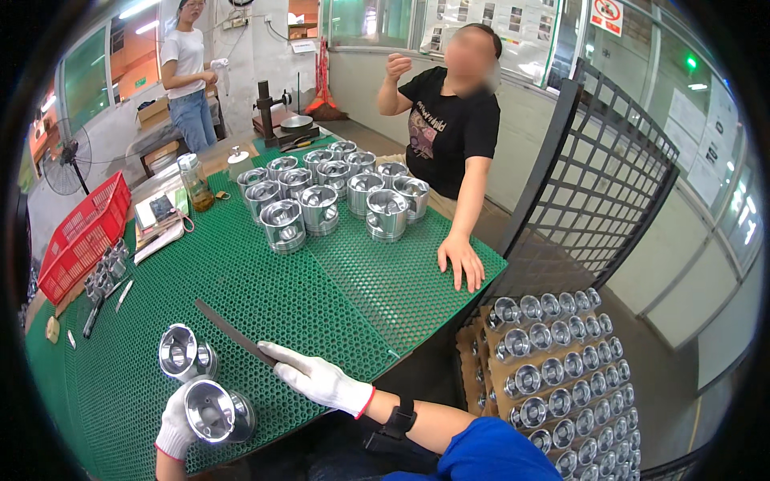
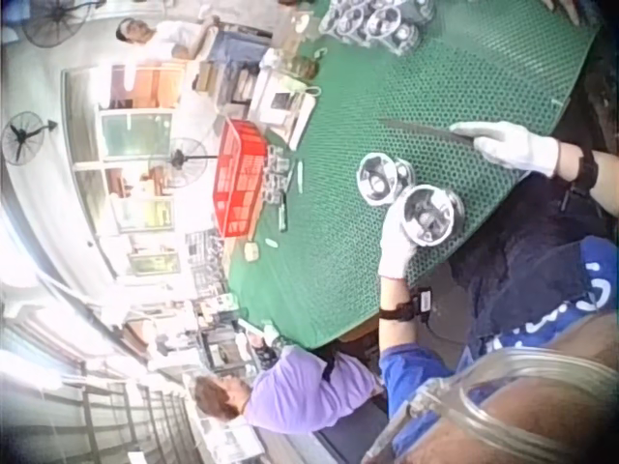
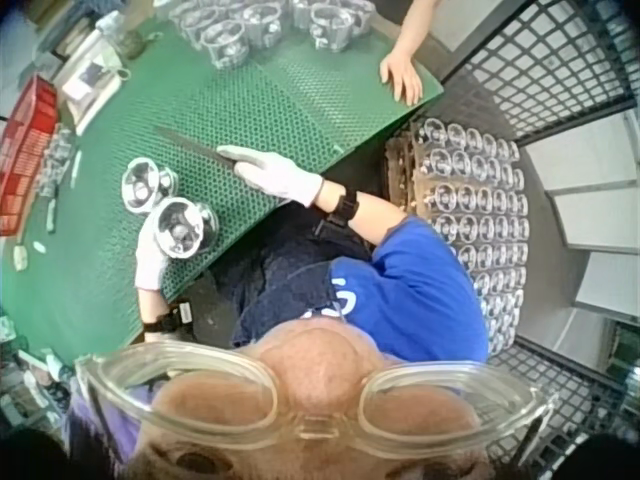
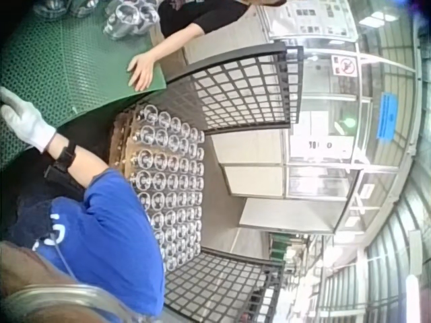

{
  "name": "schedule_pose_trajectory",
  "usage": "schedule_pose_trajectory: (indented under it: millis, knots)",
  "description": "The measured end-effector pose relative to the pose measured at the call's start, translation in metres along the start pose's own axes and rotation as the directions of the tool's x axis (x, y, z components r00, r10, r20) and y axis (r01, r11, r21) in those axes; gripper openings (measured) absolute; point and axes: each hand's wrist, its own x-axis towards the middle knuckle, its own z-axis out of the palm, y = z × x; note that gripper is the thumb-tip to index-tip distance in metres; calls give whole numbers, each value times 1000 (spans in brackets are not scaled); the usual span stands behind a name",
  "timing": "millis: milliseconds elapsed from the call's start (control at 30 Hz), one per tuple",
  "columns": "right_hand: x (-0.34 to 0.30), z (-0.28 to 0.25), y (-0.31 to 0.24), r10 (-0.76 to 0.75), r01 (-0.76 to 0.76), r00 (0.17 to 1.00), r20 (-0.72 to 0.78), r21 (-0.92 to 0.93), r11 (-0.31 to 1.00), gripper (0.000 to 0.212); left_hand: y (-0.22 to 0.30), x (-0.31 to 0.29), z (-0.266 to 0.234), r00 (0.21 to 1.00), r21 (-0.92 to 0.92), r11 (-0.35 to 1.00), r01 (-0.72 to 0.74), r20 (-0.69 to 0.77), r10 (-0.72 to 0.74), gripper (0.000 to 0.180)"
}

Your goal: Deburring the internal surface of metal piston heads using a hand file.

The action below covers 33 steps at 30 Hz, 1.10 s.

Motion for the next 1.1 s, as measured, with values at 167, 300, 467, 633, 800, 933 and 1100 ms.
schedule_pose_trajectory:
  millis: [167, 300, 467, 633, 800, 933, 1100]
  knots:
    - [1, -4, 8, -136, 136, 991, -9, 22, 990, 50, -15, -18, 23, 874, 745, 529, -406, 148, 462, 35]
    - [-1, -11, -1, -269, 242, 957, -111, -210, 947, 43, -25, -12, 28, 799, 784, 388, -485, 216, 562, 30]
    - [-34, -17, -19, -237, 290, 956, 174, -420, 860, 43, -27, -24, 21, 836, 780, 435, -449, 196, 512, 36]
    - [-73, -23, -30, -159, 389, 901, 404, -587, 710, 45, -36, -30, 16, 856, 713, 585, -386, 41, 515, 56]
    - [-4, 31, -27, -224, 370, 923, 312, -566, 737, 50, -34, -31, 8, 850, 841, 342, -419, 231, 473, 39]
    - [-17, 33, -34, -169, 377, 907, 386, -564, 734, 49, -28, -29, 1, 939, 512, 787, -343, 169, 299, 55]
    - [-43, -6, -30, -126, 420, 887, 445, -661, 622, 49, -13, -20, 17, 879, 771, 449, -452, 296, 375, 53]
